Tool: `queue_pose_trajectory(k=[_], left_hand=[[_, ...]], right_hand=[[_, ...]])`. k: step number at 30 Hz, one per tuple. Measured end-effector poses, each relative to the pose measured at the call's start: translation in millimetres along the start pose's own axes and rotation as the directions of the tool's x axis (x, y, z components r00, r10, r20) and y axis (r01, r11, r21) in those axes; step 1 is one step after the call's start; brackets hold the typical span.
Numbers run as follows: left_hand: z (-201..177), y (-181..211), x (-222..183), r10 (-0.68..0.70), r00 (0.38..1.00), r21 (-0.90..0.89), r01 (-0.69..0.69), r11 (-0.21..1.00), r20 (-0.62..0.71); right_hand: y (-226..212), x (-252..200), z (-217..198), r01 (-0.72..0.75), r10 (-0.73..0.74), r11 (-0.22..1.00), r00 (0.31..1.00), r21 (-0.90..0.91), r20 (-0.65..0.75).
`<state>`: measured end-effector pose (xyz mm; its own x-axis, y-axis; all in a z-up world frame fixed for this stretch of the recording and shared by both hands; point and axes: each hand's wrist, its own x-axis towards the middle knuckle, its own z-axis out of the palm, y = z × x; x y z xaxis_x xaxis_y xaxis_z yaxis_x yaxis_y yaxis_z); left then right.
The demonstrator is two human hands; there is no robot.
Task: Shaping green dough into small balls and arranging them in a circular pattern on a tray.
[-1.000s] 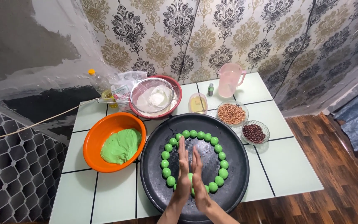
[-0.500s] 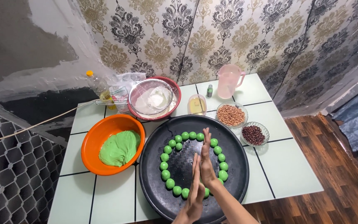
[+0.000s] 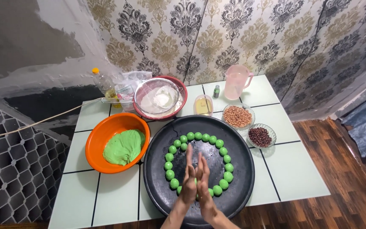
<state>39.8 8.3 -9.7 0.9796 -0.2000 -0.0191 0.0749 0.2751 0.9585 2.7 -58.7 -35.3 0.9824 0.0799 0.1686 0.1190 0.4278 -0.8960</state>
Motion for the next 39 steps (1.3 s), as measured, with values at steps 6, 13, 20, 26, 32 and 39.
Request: queue_pose_trajectory(k=[6, 13, 20, 26, 32, 39], left_hand=[[23, -24, -38, 0.093, 0.981, 0.099, -0.111, 0.989, 0.171], [17, -32, -34, -0.019, 0.989, -0.105, 0.004, 0.994, -0.146], [-3, -21, -20, -0.061, 0.932, -0.068, 0.039, 0.997, -0.357], [-16, -39, -23, -0.276, 0.918, -0.211, 0.221, 0.952, -0.284], [-5, 8, -20, -0.293, 0.943, -0.473, 0.189, 0.860, -0.156], [-13, 22, -11, -0.242, 0.967, -0.796, 0.088, 0.599, -0.076]], right_hand=[[-46, 52, -1, 0.214, -0.261, 0.962, 0.902, -0.167, -0.345], [-43, 65, -34, 0.159, -0.173, 0.984, 0.772, -0.076, -0.612], [-57, 27, -29, 0.121, -0.173, 0.960, 0.965, -0.252, -0.197], [-19, 7, -43, 0.416, -0.394, 0.715, 0.904, -0.561, 0.168], [-13, 6, -37, 0.348, -0.477, 0.651, 0.879, -0.675, -0.006], [-33, -10, -8, 0.352, -0.310, 0.735, 0.935, -0.579, 0.175]])
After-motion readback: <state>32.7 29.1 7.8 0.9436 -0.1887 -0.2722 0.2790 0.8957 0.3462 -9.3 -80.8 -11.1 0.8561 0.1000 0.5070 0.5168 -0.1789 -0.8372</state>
